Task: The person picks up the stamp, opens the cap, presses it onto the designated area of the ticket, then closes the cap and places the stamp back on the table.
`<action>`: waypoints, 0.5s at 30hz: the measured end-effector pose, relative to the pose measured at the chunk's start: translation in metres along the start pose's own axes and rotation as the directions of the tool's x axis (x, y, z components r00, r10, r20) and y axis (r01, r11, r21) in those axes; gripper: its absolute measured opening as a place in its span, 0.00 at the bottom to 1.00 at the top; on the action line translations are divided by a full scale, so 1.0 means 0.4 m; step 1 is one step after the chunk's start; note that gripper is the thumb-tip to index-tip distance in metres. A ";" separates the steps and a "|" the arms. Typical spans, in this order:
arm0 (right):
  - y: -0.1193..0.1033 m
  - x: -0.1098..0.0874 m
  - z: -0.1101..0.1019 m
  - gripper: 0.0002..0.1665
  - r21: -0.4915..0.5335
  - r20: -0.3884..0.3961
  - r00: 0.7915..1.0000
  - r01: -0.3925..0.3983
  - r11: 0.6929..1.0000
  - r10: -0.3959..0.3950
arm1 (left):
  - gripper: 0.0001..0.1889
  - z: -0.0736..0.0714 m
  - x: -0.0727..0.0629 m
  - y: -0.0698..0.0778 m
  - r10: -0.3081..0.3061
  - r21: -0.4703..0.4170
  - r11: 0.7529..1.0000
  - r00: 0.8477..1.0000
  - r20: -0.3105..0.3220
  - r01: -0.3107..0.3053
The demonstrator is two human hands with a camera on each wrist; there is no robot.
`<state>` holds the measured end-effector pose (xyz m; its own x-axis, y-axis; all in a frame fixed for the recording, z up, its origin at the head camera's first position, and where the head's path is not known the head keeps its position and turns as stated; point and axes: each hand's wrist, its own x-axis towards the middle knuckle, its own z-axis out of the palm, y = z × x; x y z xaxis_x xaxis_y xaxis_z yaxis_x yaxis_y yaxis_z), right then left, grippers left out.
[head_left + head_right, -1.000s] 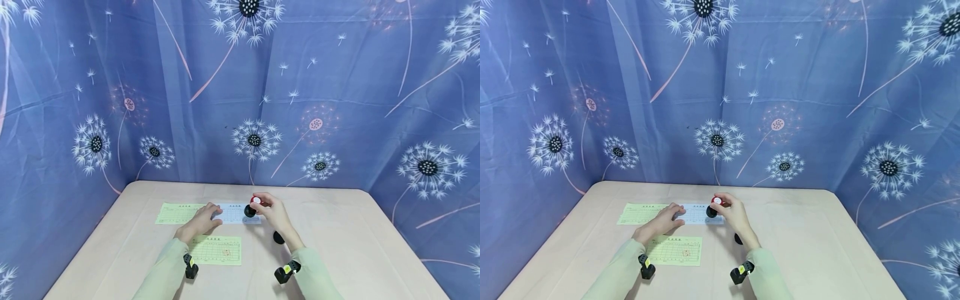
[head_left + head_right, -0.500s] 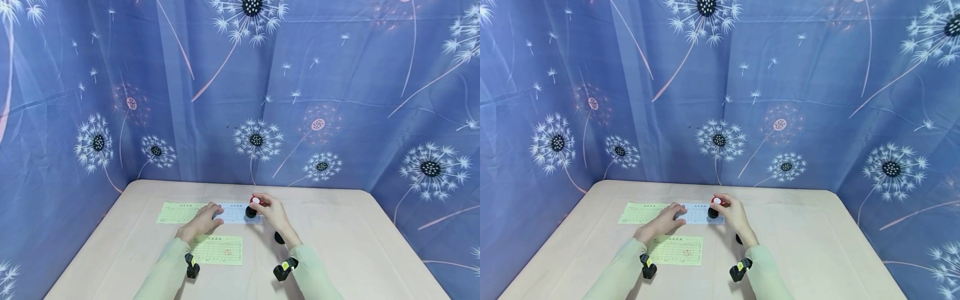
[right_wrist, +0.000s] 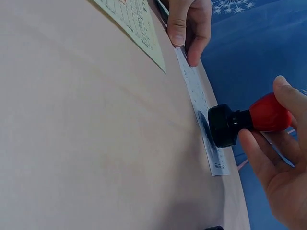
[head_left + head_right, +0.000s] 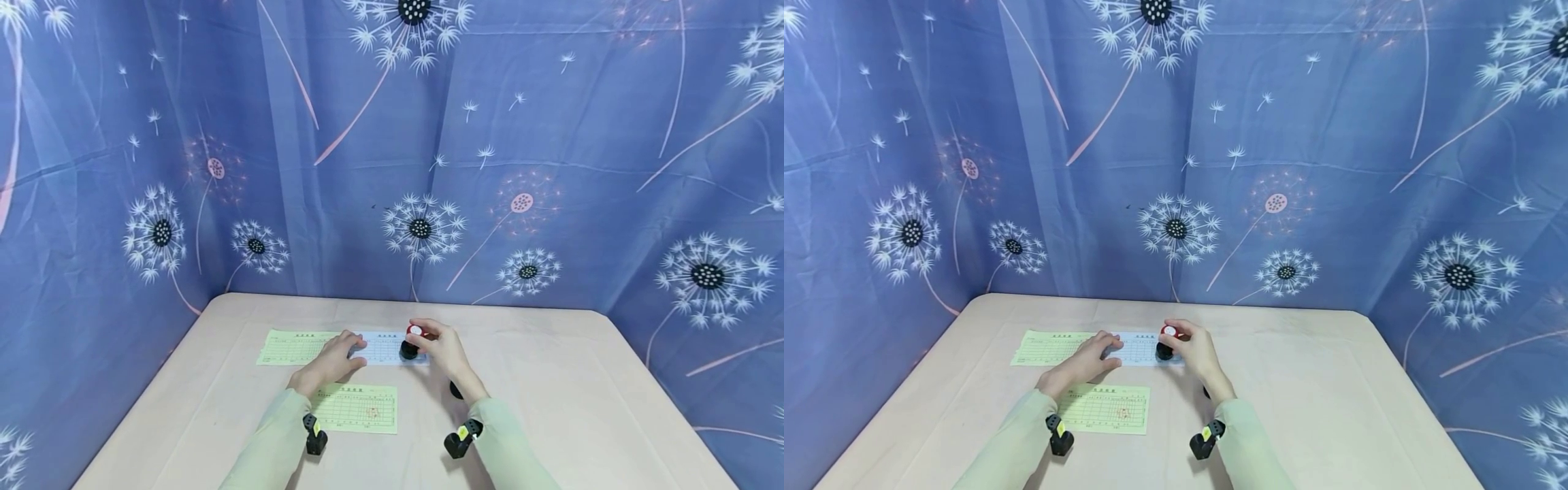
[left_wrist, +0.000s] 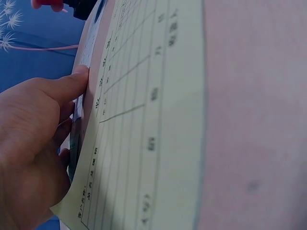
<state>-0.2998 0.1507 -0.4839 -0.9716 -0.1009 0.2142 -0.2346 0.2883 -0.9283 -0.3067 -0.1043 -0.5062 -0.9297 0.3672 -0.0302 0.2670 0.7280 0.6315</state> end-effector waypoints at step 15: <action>-0.029 -0.018 0.016 0.24 0.001 0.005 1.000 -0.031 1.000 0.031 | 0.22 0.003 0.005 -0.004 0.005 -0.006 1.000 1.000 -0.007 -0.005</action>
<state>-0.2899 0.1419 -0.4765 -0.9782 -0.0965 0.1837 -0.2042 0.2903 -0.9349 -0.3088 -0.1038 -0.5083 -0.9301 0.3666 -0.0220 0.2697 0.7225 0.6366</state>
